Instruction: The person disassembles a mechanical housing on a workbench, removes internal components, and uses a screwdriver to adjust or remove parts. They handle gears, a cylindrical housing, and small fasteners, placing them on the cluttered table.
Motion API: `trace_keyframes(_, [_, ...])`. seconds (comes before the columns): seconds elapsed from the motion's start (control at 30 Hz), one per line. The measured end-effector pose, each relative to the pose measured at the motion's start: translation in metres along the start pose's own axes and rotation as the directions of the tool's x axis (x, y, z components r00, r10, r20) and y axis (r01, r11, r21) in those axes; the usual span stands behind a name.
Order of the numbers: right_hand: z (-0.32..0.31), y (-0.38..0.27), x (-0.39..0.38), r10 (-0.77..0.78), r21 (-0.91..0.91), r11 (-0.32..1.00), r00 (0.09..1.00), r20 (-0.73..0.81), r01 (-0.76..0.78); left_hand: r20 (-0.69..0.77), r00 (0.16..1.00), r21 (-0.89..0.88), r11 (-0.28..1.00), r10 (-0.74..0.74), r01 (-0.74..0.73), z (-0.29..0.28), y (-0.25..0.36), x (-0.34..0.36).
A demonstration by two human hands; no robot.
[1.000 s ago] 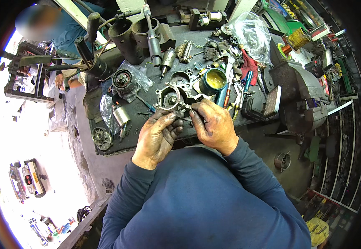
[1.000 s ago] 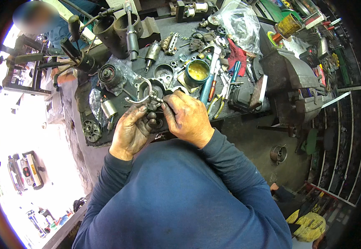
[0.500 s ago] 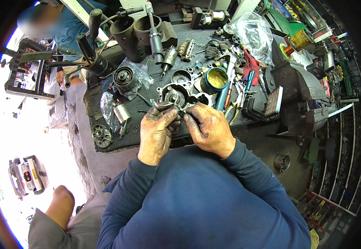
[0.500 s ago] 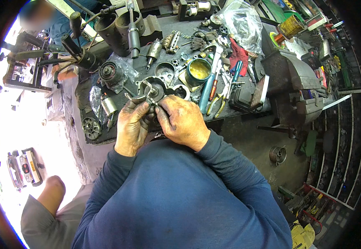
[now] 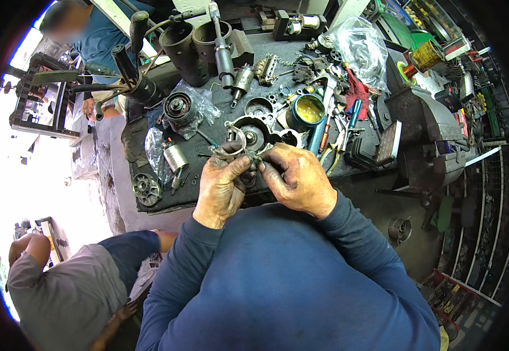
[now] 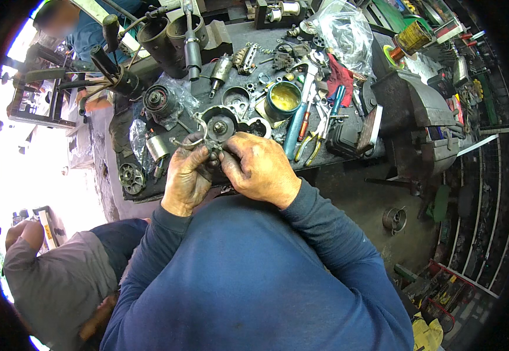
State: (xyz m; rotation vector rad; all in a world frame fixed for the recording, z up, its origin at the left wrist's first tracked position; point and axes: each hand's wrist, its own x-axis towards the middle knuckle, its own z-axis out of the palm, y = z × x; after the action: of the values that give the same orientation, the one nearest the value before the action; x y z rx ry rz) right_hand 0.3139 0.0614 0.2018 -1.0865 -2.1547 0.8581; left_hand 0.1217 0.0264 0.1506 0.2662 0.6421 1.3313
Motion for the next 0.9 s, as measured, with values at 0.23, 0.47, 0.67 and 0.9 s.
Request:
trace_keyframes(0.23, [0.006,-0.004,-0.003,0.132,0.278,0.957,0.980,-0.147,-0.087,-0.136,0.988,-0.023,0.997,-0.076,0.074,0.005,0.000,0.000])
trace_keyframes(0.47, [-0.005,0.006,-0.007,0.399,0.957,0.031,0.881,0.254,-0.290,-0.117,0.991,-0.071,0.996,-0.061,0.053,0.005,0.006,-0.007])
trace_keyframes(0.67, [-0.009,0.005,-0.010,0.343,0.894,0.249,0.897,0.278,-0.373,0.096,0.995,-0.132,0.990,-0.042,0.054,-0.007,0.005,-0.012])
trace_keyframes(0.9, [-0.006,-0.003,-0.009,0.332,0.770,0.537,0.926,0.182,-0.344,0.124,0.991,-0.127,0.990,-0.049,0.065,-0.011,-0.001,-0.013])
